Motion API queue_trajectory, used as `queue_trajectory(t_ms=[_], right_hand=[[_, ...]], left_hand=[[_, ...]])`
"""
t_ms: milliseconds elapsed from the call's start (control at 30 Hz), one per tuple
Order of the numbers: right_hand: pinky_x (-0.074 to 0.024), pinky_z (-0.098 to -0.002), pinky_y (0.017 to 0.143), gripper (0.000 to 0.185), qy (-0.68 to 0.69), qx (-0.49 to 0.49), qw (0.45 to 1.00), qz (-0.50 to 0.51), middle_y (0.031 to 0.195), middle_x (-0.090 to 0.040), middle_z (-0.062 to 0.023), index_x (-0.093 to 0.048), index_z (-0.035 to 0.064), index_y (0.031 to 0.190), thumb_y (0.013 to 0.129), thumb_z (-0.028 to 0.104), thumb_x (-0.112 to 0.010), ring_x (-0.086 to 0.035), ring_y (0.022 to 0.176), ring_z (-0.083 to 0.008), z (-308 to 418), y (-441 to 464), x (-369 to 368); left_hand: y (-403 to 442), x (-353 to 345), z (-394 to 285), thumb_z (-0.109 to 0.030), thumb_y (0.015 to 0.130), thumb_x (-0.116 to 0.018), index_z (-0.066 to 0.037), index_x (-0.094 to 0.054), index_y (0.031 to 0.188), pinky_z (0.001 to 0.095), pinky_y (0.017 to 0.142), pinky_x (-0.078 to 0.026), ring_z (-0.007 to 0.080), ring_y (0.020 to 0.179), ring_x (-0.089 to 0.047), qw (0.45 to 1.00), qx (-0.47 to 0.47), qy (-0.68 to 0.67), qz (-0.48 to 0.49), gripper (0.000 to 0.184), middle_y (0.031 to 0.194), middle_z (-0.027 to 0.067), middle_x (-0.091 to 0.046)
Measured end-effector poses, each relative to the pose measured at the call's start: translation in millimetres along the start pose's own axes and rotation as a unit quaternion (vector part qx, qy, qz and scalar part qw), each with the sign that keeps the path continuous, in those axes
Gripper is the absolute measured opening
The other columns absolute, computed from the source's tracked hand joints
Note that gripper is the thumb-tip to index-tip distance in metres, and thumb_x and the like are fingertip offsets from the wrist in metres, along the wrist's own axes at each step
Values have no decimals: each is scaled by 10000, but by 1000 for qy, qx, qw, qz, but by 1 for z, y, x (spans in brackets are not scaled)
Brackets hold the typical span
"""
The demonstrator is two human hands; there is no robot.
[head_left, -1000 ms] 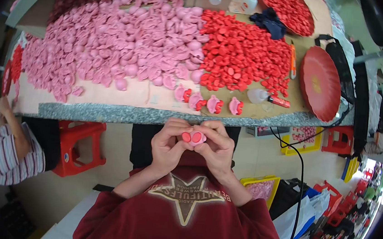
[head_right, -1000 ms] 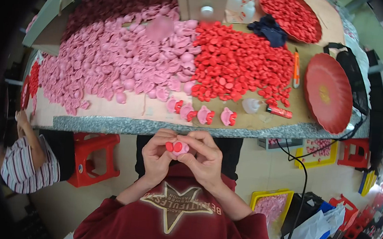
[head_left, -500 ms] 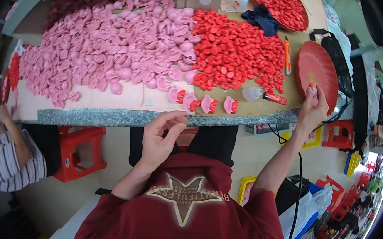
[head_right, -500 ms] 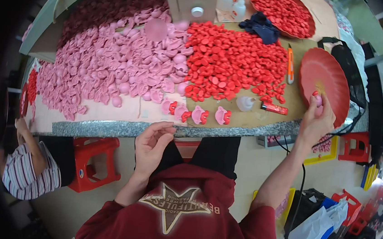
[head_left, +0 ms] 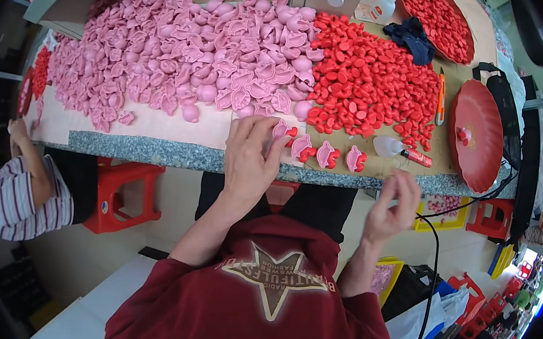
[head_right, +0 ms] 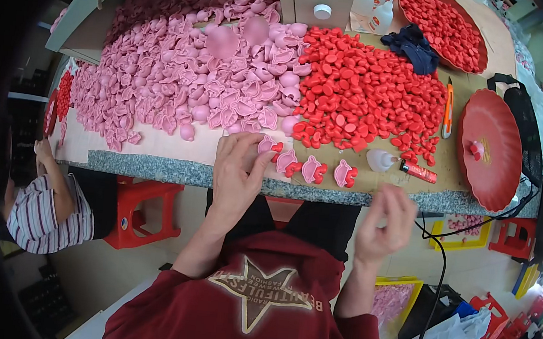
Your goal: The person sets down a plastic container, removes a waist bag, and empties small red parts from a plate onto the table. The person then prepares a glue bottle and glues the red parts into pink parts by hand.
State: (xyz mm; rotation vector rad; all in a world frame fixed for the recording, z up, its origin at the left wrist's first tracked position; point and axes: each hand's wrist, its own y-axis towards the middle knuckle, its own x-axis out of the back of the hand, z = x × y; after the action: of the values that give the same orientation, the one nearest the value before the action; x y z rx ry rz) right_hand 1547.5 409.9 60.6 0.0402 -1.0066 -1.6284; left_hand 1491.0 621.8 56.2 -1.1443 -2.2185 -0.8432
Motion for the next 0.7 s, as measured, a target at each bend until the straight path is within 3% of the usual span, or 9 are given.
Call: queue_trajectory(t_ms=[67,200,300,400,500,633,667,700], right_hand=[[-458,-303,666,181,17,31,998,59,857,-602,-114,-636,0,873,711,-80,-632,-572,763,-239,13,-5,-12],[-452,-299,639,160,56,52,994,79,820,-590,-105,-648,7,823,689,-80,-657,-565,724,-231,39,4,-33],[-420,-281,639,251,52,0,998,43,906,-576,-90,-612,0,935,697,-54,-670,-537,782,-207,33,1,-33],[-376,-258,649,389,8,-11,996,-88,1014,-535,-75,-527,-7,1064,708,-10,-686,-487,856,-175,7,-4,-28],[-331,-239,645,484,-12,-92,996,-14,1097,-490,-63,-457,-5,1124,708,32,-702,-440,893,-149,4,9,-25],[-416,-296,771,407,-9,-138,985,108,1129,-523,-69,-453,-18,1115,766,42,-655,-498,926,-185,-17,14,-28],[-426,-327,842,349,-32,-149,980,132,1133,-530,-113,-439,-23,1114,806,19,-597,-514,976,-210,-14,17,-25],[-429,-328,839,329,45,-132,985,107,1132,-527,-128,-436,-21,1111,815,10,-575,-513,984,-212,-11,18,-27]], left_hand=[[1,1,-1,-114,736,-668,-9,-585,1003,340,699,-418,241,799,-514,999,25,-28,13,299,862,103,-549],[-3,1,5,-68,776,-643,-8,-569,1027,283,671,-450,161,748,-564,972,94,-216,-8,269,864,81,-586],[-8,11,13,-12,824,-584,14,-542,1066,259,733,-485,142,820,-593,888,187,-420,17,247,930,90,-593],[-16,31,16,-15,851,-540,15,-526,1101,300,763,-505,173,850,-604,751,250,-603,97,252,937,101,-599],[-24,34,12,-53,883,-506,26,-522,1103,310,773,-502,188,854,-606,666,293,-671,140,234,948,101,-601],[-29,36,9,-90,909,-478,28,-470,1205,317,779,-488,184,835,-587,633,300,-689,185,319,1027,114,-588],[-30,37,8,-90,907,-483,26,-460,1218,310,780,-484,177,841,-580,626,301,-694,188,333,1036,112,-582],[-30,38,6,-91,905,-488,25,-450,1230,302,781,-480,170,847,-573,619,302,-700,190,348,1046,110,-576]])
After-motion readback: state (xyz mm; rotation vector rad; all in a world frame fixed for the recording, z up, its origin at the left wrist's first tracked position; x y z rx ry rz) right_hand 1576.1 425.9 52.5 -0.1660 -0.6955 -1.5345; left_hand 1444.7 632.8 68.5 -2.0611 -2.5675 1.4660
